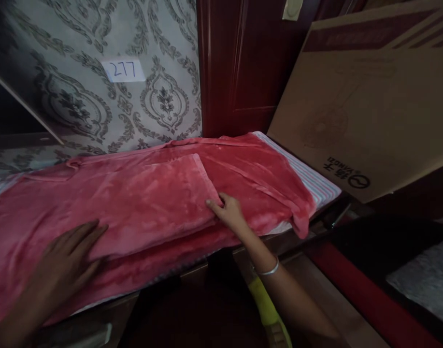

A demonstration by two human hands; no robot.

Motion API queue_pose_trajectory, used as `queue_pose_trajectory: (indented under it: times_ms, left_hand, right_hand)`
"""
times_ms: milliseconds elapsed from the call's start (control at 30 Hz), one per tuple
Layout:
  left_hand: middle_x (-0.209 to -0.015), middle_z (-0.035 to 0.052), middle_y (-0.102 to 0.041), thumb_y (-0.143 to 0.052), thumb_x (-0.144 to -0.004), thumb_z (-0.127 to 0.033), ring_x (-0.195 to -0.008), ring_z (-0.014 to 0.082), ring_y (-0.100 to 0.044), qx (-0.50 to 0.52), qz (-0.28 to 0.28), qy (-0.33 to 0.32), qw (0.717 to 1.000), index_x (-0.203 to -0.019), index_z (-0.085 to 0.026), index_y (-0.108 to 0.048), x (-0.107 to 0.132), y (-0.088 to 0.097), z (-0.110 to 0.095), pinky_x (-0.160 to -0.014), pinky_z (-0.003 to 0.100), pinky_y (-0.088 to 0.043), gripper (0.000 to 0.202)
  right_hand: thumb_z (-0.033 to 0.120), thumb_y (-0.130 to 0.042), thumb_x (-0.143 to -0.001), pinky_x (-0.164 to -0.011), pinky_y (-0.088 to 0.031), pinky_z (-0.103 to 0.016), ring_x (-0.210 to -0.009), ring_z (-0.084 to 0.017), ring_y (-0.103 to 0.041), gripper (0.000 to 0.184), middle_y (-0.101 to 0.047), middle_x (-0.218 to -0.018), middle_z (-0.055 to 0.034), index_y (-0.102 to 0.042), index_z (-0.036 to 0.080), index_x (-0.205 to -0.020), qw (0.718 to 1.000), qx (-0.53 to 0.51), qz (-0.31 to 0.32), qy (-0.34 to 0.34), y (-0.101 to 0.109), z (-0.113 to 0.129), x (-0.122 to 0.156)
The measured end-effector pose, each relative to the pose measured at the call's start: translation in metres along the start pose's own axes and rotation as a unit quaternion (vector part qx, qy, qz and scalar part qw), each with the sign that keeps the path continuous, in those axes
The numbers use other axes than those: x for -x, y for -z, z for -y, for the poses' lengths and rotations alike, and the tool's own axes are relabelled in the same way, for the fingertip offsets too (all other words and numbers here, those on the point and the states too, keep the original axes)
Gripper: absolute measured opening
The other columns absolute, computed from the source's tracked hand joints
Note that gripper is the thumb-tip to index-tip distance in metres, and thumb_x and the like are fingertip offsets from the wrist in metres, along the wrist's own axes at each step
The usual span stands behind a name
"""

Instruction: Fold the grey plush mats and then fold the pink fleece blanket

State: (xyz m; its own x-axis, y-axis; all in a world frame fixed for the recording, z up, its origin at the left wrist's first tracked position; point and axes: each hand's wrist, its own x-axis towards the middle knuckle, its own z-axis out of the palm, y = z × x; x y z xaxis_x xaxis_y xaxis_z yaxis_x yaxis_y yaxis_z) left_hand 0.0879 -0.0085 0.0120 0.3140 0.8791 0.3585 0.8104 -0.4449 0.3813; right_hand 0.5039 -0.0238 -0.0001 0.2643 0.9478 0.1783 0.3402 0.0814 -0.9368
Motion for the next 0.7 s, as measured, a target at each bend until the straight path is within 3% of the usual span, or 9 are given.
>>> queue_pose_trajectory:
  times_ms: [100, 167, 233, 300, 400, 567, 700]
  left_hand:
    - [-0.144, 0.0068, -0.062, -0.06, -0.077, -0.039, -0.132, 0.0379, -0.056, -0.044, 0.012, -0.031, 0.998, -0.125, -0.032, -0.068, 0.004, 0.009, 0.011, -0.115, 0.055, -0.038, 0.049]
    - [-0.14, 0.0075, -0.065, -0.058, -0.079, -0.04, -0.129, 0.0376, -0.059, -0.058, -0.017, -0.045, 0.997, -0.125, -0.033, -0.068, 0.004, 0.014, 0.01, -0.111, 0.054, -0.042, 0.048]
    - [-0.137, 0.0085, -0.067, -0.059, -0.08, -0.044, -0.128, 0.0392, -0.059, -0.076, -0.063, -0.04, 0.994, -0.125, -0.033, -0.068, 0.005, 0.016, 0.009, -0.111, 0.056, -0.041, 0.047]
    - [-0.135, 0.0078, -0.068, -0.059, -0.079, -0.044, -0.126, 0.0398, -0.06, -0.08, -0.07, -0.028, 0.994, -0.123, -0.035, -0.068, 0.009, 0.013, 0.01, -0.11, 0.057, -0.042, 0.046]
    - [-0.13, 0.0045, -0.072, -0.057, -0.076, -0.039, -0.12, 0.038, -0.065, -0.061, -0.03, -0.024, 0.997, -0.119, -0.039, -0.07, 0.019, 0.003, 0.019, -0.106, 0.055, -0.048, 0.044]
    - [-0.146, 0.0001, -0.06, -0.059, -0.077, -0.041, -0.129, 0.0378, -0.059, -0.037, -0.051, -0.026, 0.998, -0.137, -0.048, -0.058, 0.031, -0.001, 0.029, -0.113, 0.057, -0.043, 0.06]
    - [-0.159, -0.0111, -0.043, -0.065, -0.079, -0.048, -0.141, 0.0407, -0.047, 0.013, -0.088, 0.074, 0.993, -0.146, -0.061, -0.041, 0.036, 0.004, 0.03, -0.118, 0.063, -0.037, 0.073]
  right_hand:
    - [0.06, -0.075, -0.066, -0.058, -0.045, -0.028, -0.064, -0.017, -0.055, 0.039, -0.061, -0.067, 0.0008, -0.068, 0.022, -0.074, 0.992, -0.123, 0.021, -0.015, -0.008, 0.012, -0.01]
    - [0.061, -0.074, -0.068, -0.061, -0.049, -0.029, -0.069, -0.018, -0.058, 0.041, -0.065, -0.075, 0.0002, -0.069, 0.023, -0.084, 0.971, -0.238, 0.021, -0.029, -0.014, 0.015, -0.014]
    - [0.061, -0.076, -0.065, -0.062, -0.051, -0.029, -0.07, -0.019, -0.059, 0.044, -0.067, -0.078, 0.0002, -0.069, 0.024, -0.089, 0.956, -0.29, 0.013, -0.045, -0.018, 0.011, -0.013]
    - [0.058, -0.08, -0.06, -0.058, -0.051, -0.029, -0.063, -0.017, -0.056, 0.043, -0.063, -0.07, 0.0022, -0.067, 0.024, -0.084, 0.958, -0.274, 0.018, -0.081, -0.02, -0.001, -0.009]
    - [0.052, -0.08, -0.059, -0.051, -0.05, -0.03, -0.053, -0.015, -0.05, 0.039, -0.057, -0.065, 0.0047, -0.065, 0.024, -0.081, 0.962, -0.232, 0.041, -0.134, -0.015, -0.022, 0.0]
    - [0.053, -0.075, -0.068, -0.05, -0.048, -0.028, -0.056, -0.014, -0.052, 0.036, -0.061, -0.076, 0.0024, -0.067, 0.024, -0.088, 0.978, -0.191, 0.039, -0.079, -0.005, -0.028, 0.01]
    - [0.059, -0.071, -0.075, -0.049, -0.044, -0.027, -0.057, -0.017, -0.054, 0.038, -0.061, -0.069, 0.0019, -0.07, 0.024, -0.091, 0.988, -0.146, 0.021, -0.043, -0.005, -0.018, 0.009]
